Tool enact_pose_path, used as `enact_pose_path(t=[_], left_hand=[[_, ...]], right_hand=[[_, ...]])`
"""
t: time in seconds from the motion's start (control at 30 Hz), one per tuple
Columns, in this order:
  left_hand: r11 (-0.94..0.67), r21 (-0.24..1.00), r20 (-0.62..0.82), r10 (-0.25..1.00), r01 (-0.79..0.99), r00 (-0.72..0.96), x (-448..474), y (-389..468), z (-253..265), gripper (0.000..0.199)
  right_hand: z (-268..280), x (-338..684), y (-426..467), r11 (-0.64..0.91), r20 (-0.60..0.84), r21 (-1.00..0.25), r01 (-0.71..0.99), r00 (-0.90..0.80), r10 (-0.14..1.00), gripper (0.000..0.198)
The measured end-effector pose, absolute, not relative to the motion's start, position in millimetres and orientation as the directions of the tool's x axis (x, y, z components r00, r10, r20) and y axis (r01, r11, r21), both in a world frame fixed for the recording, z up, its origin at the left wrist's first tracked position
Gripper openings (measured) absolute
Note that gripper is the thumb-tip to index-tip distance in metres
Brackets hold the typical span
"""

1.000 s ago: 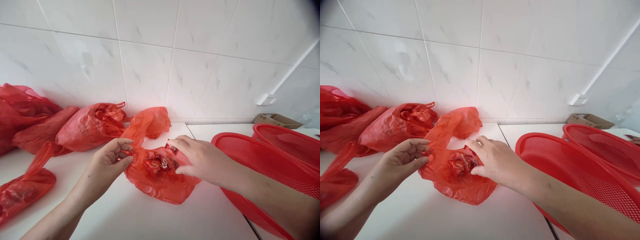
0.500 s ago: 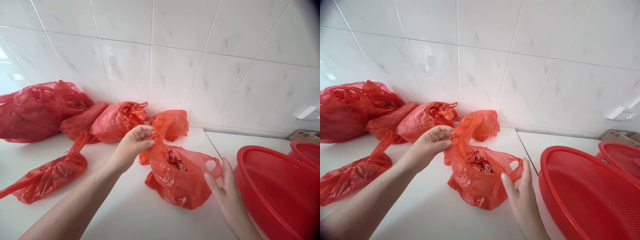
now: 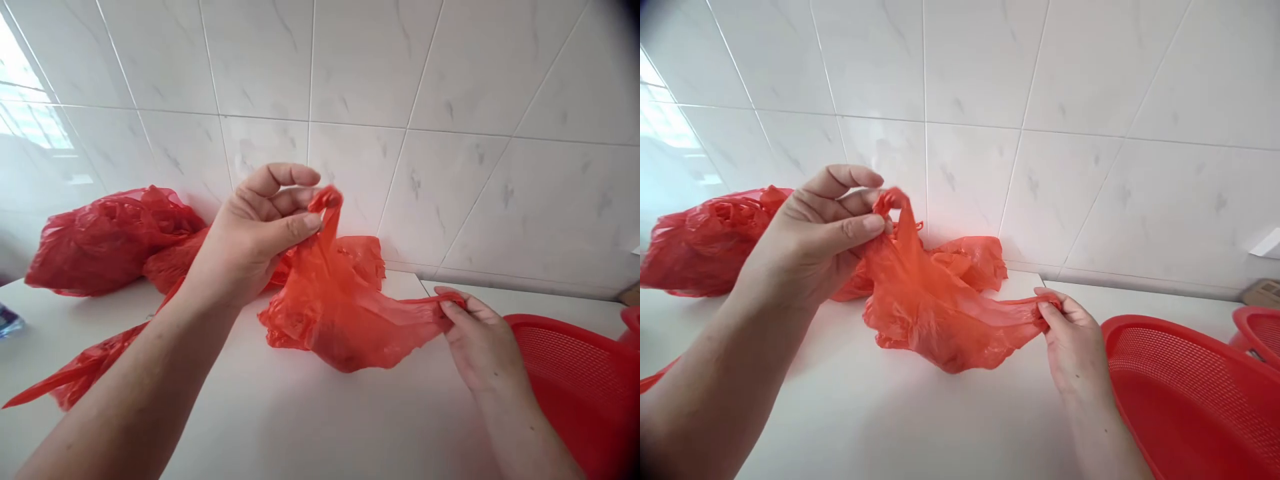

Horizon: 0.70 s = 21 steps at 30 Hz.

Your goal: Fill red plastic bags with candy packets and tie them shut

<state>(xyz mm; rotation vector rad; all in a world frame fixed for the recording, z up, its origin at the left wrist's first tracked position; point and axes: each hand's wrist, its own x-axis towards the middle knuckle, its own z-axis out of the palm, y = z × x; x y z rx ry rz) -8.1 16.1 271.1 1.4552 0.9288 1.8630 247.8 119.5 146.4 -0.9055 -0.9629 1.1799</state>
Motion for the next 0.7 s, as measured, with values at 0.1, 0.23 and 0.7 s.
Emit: enact_pose_path(t=[0.1, 0.23, 0.7], left_hand=[[-0.574, 0.815, 0.573, 0.777, 0.081, -0.259, -20.2, 15.9, 257.3, 0.028], [-0.542, 0.774, 0.632, 0.677, 0.327, -0.376, -25.3, 15.2, 253.8, 0.027], [-0.487, 0.845, 0.522, 0.84, 0.219, -0.146, 11.5, 19.3, 219.6, 0.023]], right_hand=[[152.5, 240.8, 124.7, 0.118, 0.088, -0.899, -0.421, 0.088, 0.992, 0.026], [171.5, 213.8, 128.8, 0.021, 0.01, -0.821, -0.571, 0.022, 1.0, 0.024], [204.5, 157.6, 77.1, 0.224, 0.15, -0.974, 0.018, -0.693, 0.705, 0.041]])
